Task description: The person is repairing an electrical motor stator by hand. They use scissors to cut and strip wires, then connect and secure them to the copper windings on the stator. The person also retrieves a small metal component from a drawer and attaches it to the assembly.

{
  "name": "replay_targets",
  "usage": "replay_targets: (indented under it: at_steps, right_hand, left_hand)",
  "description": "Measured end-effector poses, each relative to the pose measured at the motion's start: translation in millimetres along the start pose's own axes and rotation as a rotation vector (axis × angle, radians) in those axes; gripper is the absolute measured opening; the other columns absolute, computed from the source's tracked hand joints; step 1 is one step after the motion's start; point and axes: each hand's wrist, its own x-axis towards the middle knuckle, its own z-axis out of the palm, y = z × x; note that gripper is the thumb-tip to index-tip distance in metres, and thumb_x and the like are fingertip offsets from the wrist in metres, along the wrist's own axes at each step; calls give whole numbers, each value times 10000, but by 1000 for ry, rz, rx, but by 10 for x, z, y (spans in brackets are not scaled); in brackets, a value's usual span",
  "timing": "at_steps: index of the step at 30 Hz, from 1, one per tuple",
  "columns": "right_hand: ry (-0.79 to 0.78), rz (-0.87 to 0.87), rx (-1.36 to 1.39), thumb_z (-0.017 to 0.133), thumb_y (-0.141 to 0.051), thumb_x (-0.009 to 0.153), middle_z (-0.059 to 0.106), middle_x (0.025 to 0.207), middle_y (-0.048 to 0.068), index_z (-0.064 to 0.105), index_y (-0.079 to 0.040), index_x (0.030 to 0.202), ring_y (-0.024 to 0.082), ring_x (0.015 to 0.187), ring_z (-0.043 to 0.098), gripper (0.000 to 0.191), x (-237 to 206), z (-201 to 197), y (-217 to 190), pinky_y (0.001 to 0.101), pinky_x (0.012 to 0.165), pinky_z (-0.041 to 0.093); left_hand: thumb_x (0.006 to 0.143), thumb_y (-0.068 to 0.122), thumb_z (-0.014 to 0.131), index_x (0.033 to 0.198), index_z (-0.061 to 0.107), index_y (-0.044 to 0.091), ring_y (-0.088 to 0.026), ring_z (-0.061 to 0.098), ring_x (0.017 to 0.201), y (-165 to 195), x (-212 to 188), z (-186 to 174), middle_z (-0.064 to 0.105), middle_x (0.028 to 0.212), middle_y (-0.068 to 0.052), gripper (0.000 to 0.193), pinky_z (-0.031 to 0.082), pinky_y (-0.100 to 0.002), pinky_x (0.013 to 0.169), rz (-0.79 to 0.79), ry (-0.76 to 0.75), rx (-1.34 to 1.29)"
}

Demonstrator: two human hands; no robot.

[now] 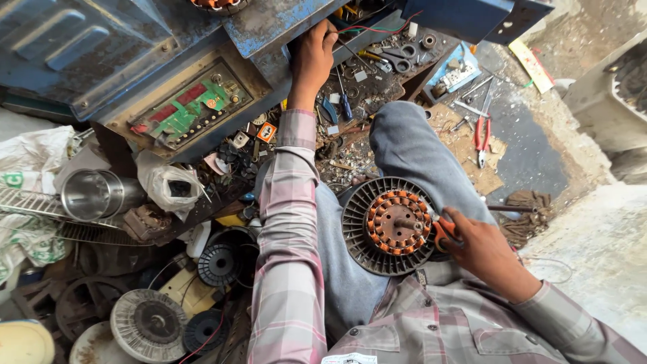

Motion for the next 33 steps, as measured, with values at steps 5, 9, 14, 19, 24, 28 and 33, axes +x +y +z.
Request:
replay_targets:
  at_steps: [5, 9, 14, 19, 24, 28, 33]
  right_hand:
    - [-188, 64, 264, 751, -118, 814, 840, 909, 97, 629, -180, 1271, 224, 703, 765, 478, 224, -226, 531, 375, 638, 634]
    - [-260, -73, 840, 703, -107, 868, 825, 988, 95, 413, -185, 1488, 156, 779, 763, 689, 915, -749, 697, 316, 670, 637]
    - [533, -764, 340, 757, -3, 939, 687, 879, 79, 677, -48, 1298, 162, 633, 627, 371, 2520, -824, -440, 316, 567, 475]
    - [693, -984, -30, 736, -61, 970, 683, 815, 114, 678, -82, 1167, 287, 612, 633, 206, 3469, -857, -1116, 401, 525, 460]
    - [693, -897, -6, 716, -33, 999, 669, 795, 103, 633, -44, 1160, 253, 581, 625, 181, 3714, -758, -1104, 381, 509, 454]
    - [664, -896, 97, 732, -1, 960, 704, 825, 99, 602, -54, 1111, 262, 654, 682, 206, 3784, -685, -1012, 373, 567, 491]
    - [644, -880, 314, 767, 31, 929, 740, 893, 123, 587, -37, 1127, 254, 760, 745, 275, 3772, -683, -1036, 322, 624, 542]
  left_hand:
    - [1037, 173, 617, 1024, 576, 63, -346, 682, 873, 14, -19, 18, 674, 925, -133, 119, 515, -421, 750, -66, -2, -7]
    - [1027, 198, 613, 1031, 595, 76, -343, 691, 827, 49, 4, -13, 691, 897, -126, 123, 509, -430, 730, -63, 13, 22]
    - [1052, 189, 608, 1053, 585, 70, -363, 680, 871, 84, 30, -57, 682, 917, -173, 121, 491, -456, 737, -230, -167, 112]
    - [971, 75, 652, 1091, 593, 47, -337, 715, 985, -29, 3, -28, 713, 1044, -174, 137, 522, -452, 788, -185, -244, 145]
    - [895, -66, 561, 1337, 562, 24, -348, 707, 1082, -170, -21, 49, 641, 1260, -225, 452, 562, -426, 900, -159, -208, 23]
    - [919, -28, 609, 1290, 618, 76, -368, 707, 1077, -170, -45, 78, 667, 1226, -219, 386, 571, -433, 852, -119, -230, 248]
    - [986, 25, 560, 1300, 638, 136, -367, 717, 1006, -113, -28, 93, 679, 1186, -195, 342, 581, -445, 796, -319, -288, 299]
